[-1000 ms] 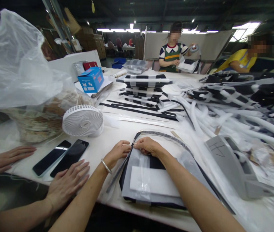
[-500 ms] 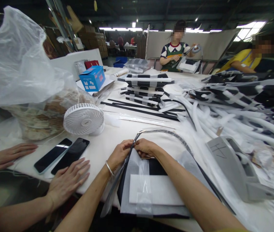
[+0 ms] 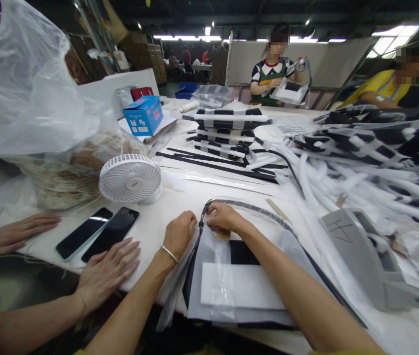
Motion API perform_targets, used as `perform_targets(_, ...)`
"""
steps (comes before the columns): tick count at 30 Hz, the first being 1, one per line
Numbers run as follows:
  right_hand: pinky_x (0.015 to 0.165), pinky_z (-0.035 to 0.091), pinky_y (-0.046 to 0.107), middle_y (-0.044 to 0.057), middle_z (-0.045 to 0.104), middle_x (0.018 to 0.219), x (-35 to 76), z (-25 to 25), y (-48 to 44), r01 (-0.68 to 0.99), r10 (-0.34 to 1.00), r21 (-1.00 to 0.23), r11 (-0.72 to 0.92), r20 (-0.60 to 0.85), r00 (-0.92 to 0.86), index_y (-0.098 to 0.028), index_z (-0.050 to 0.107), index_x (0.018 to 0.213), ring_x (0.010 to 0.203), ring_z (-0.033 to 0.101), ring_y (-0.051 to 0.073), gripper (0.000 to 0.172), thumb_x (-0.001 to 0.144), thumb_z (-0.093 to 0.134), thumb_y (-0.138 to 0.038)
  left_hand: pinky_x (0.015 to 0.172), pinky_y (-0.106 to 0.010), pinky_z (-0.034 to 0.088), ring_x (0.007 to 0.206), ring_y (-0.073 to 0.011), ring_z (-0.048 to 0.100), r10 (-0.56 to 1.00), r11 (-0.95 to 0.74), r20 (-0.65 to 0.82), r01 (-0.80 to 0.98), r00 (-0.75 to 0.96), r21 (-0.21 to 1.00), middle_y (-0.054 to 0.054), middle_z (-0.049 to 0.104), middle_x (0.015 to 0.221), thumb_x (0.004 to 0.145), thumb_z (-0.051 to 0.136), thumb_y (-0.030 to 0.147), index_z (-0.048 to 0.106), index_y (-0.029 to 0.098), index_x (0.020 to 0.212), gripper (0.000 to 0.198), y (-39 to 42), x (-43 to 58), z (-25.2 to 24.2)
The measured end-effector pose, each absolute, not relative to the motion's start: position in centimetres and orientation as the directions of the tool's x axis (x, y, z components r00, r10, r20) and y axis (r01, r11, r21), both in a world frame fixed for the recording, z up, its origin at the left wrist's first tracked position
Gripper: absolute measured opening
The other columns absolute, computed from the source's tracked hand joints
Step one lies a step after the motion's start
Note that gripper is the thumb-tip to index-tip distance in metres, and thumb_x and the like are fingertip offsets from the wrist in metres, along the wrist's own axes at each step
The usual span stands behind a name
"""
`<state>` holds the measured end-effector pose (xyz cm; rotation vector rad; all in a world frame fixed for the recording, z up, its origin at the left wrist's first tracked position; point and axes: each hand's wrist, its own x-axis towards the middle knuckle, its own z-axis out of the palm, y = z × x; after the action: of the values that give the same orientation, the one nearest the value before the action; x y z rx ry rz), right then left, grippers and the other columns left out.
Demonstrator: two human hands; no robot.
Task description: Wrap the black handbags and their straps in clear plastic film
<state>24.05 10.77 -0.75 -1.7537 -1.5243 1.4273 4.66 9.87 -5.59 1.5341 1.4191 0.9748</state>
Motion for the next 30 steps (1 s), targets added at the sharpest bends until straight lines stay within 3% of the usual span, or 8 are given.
perform_targets(6,0.049,0.036,0.02,-0.004,0.062,0.058,25.6,1.2,11.3,0.612,0.894,-0.771,-0.177,-0.387,-0.228,-0.018,0.069,0.082,0.053,0.055,0.011,0.022,0.06,0.07,-0.015,0.081,-0.043,0.045,0.091,-0.0281,0.063,0.996,-0.02,-0.02,0.416,0.091,0.909,0.001,0.071,0.077,0.065,0.07,0.03,0.063,0.034,0.072,0.01,10.6,2.7,-4.6)
perform_targets(11,0.05,0.038,0.019,-0.004,0.063,0.062,25.4,2.8,11.6,0.649,0.847,-0.752,-0.118,-0.417,-0.33,-0.017,0.071,0.089,0.055,0.055,0.01,0.025,0.064,0.067,-0.016,0.075,-0.042,0.05,0.084,-0.0256,0.066,0.985,0.084,-0.118,0.248,0.127,0.965,0.001,0.07,0.069,0.068,0.072,0.037,0.062,0.03,0.072,0.013,10.5,3.0,-4.5)
perform_targets(15,0.051,0.038,0.02,-0.002,0.066,0.067,25.5,3.2,12.0,0.726,0.845,-0.684,-0.079,-0.431,-0.315,-0.019,0.073,0.087,0.058,0.056,0.011,0.027,0.061,0.07,-0.015,0.07,-0.04,0.052,0.082,-0.0243,0.067,0.979,0.163,-0.173,0.092,0.112,0.982,-0.001,0.069,0.068,0.07,0.072,0.042,0.059,0.027,0.074,0.021,10.3,3.8,-4.6)
perform_targets(20,0.059,0.041,0.022,0.0,0.071,0.075,23.6,2.9,12.0,0.796,0.906,-0.606,0.008,-0.333,-0.263,-0.023,0.076,0.082,0.07,0.062,0.016,0.015,0.068,0.071,-0.026,0.063,-0.034,0.051,0.073,-0.0207,0.066,0.992,0.092,-0.095,0.042,0.081,0.995,-0.002,0.068,0.066,0.073,0.069,0.04,0.056,0.024,0.073,0.02,10.4,4.6,-4.2)
perform_targets(24,0.064,0.04,0.025,0.001,0.073,0.082,21.1,2.3,11.9,0.82,0.931,-0.566,0.082,-0.249,-0.265,-0.027,0.078,0.085,0.08,0.063,0.02,0.019,0.07,0.067,-0.023,0.059,-0.027,0.048,0.066,-0.0164,0.062,0.997,0.04,-0.045,0.076,0.058,0.996,0.0,0.065,0.066,0.076,0.06,0.034,0.055,0.021,0.073,0.014,10.7,4.6,-3.7)
perform_targets(30,0.06,0.04,0.022,-0.002,0.072,0.071,20.8,1.5,11.7,0.772,0.912,-0.623,0.125,-0.234,-0.336,-0.026,0.078,0.079,0.07,0.063,0.016,0.016,0.068,0.067,-0.024,0.054,-0.023,0.046,0.06,-0.0132,0.06,0.997,0.044,-0.047,0.042,0.063,0.998,0.001,0.062,0.064,0.077,0.059,0.034,0.053,0.019,0.075,0.015,10.9,4.6,-3.4)
